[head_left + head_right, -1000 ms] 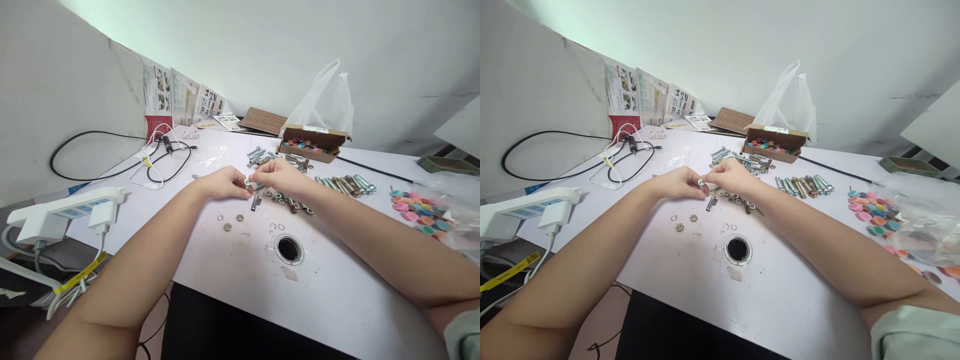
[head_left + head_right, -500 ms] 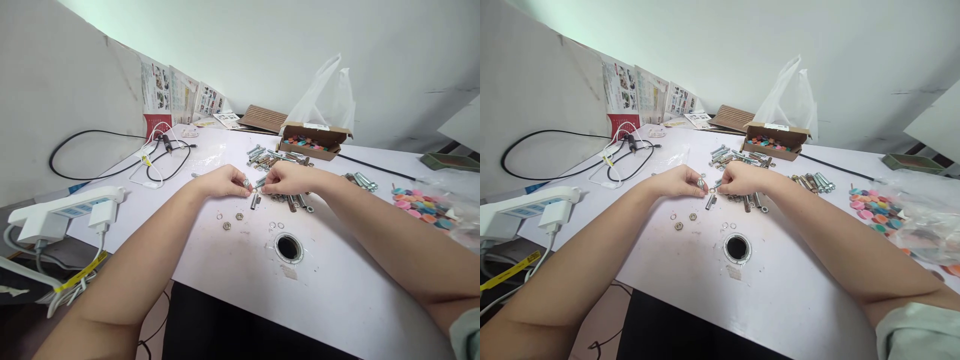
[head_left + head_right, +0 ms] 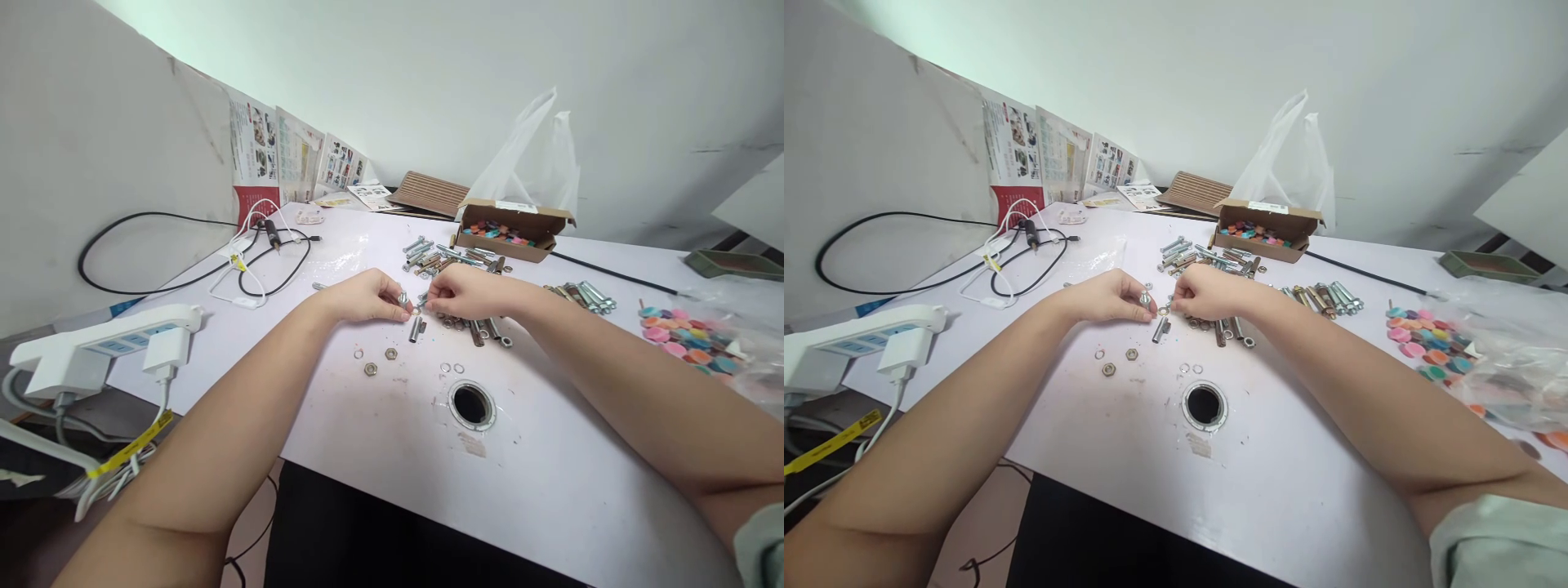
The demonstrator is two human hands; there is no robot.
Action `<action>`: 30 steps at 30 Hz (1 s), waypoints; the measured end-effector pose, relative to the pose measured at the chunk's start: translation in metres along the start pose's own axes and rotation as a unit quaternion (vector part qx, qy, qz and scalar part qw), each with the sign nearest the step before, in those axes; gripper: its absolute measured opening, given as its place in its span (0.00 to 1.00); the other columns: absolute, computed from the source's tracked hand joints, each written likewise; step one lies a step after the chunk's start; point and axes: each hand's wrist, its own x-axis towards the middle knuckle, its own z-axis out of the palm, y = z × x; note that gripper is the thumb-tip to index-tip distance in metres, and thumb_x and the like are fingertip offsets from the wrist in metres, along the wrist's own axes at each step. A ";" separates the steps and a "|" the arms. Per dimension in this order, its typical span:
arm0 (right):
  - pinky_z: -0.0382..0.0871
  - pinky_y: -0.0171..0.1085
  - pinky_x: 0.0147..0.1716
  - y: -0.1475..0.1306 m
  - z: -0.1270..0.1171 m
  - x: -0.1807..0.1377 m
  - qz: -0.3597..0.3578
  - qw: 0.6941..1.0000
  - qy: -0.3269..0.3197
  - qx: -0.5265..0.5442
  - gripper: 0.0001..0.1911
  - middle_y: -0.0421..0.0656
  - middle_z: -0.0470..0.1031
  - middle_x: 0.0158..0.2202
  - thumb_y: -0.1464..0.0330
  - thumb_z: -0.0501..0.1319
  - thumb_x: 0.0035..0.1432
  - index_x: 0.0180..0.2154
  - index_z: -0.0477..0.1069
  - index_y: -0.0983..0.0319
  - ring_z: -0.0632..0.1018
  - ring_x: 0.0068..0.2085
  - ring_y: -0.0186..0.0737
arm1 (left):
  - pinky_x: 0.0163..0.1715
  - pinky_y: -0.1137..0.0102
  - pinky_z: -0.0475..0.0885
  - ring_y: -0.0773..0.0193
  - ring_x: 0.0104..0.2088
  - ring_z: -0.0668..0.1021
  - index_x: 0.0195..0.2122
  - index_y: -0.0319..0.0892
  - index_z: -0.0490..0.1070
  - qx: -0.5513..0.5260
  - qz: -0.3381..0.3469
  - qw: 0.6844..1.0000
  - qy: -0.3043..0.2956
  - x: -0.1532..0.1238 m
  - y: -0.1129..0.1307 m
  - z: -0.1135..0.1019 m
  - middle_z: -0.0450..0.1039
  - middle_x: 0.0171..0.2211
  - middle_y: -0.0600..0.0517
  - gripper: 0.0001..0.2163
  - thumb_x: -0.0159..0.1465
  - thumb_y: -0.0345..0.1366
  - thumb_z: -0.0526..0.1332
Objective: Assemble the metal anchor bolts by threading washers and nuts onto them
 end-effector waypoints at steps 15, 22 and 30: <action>0.46 0.35 0.19 -0.031 0.011 0.001 0.035 0.963 0.147 0.225 0.15 0.35 0.56 0.17 0.60 0.66 0.53 0.24 0.73 0.64 0.54 0.20 0.27 | 0.37 0.70 0.68 0.65 0.33 0.77 0.43 0.40 0.80 0.014 0.003 1.000 0.009 0.000 0.002 0.000 0.80 0.35 0.49 0.20 0.54 0.49 0.70; 0.46 0.35 0.19 -0.031 0.012 0.000 0.042 0.969 0.150 0.190 0.16 0.35 0.54 0.16 0.60 0.64 0.53 0.21 0.70 0.63 0.53 0.20 0.28 | 0.36 0.70 0.68 0.65 0.33 0.77 0.43 0.40 0.80 0.017 0.006 1.000 0.006 -0.001 0.003 0.000 0.80 0.35 0.48 0.21 0.54 0.49 0.69; 0.47 0.36 0.21 -0.020 -0.002 -0.011 0.018 0.986 0.111 0.119 0.17 0.35 0.51 0.16 0.60 0.62 0.56 0.21 0.67 0.62 0.53 0.20 0.28 | 0.38 0.69 0.69 0.63 0.35 0.78 0.43 0.40 0.80 0.001 -0.009 1.000 0.012 -0.001 0.003 0.000 0.81 0.36 0.48 0.20 0.53 0.47 0.70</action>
